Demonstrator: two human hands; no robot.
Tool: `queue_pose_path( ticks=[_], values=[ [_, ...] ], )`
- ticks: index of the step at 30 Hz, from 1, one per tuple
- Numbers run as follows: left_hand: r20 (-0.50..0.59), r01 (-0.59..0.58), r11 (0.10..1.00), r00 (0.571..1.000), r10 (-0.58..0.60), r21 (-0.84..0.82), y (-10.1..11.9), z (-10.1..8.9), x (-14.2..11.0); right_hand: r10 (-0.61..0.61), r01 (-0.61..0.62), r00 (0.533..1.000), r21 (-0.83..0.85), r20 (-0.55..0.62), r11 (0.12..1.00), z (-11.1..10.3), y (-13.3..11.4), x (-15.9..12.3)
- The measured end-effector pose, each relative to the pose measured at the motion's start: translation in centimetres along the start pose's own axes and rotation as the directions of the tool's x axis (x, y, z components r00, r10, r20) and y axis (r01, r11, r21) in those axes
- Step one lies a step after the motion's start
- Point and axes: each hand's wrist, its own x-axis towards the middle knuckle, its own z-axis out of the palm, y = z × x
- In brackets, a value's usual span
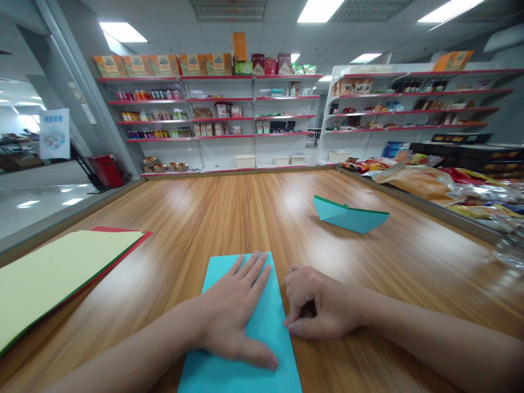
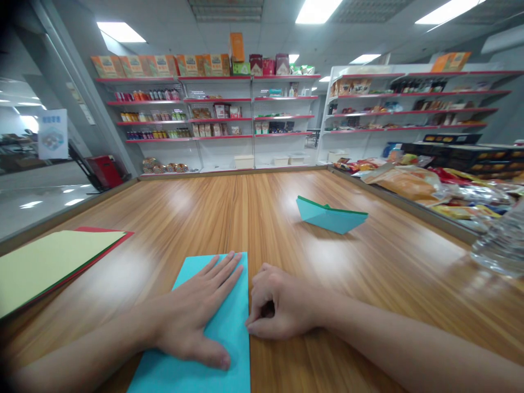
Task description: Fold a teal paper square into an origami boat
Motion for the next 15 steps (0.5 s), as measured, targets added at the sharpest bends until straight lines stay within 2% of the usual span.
queue_pose_path(
  ticks=[3,7,11,15],
  values=[
    [-0.002,-0.080,0.996,0.997,0.080,-0.048,0.4,-0.2,-0.1,0.023,-0.024,0.999,-0.022,-0.044,0.999,-0.1,0.4,0.1],
    [-0.023,-0.135,0.987,0.991,0.134,-0.091,0.7,-0.1,-0.3,0.109,-0.118,0.987,-0.066,-0.121,0.991,-0.5,1.3,0.2],
    [-0.016,-0.127,0.989,0.992,0.127,-0.078,0.8,-0.1,-0.3,0.211,-0.232,0.958,-0.096,-0.194,0.968,-1.0,2.2,0.3],
    [-0.008,-0.134,0.987,0.991,0.134,-0.083,0.8,-0.2,-0.2,0.251,-0.272,0.946,-0.083,-0.204,0.959,-1.2,2.8,0.5]
  ],
)
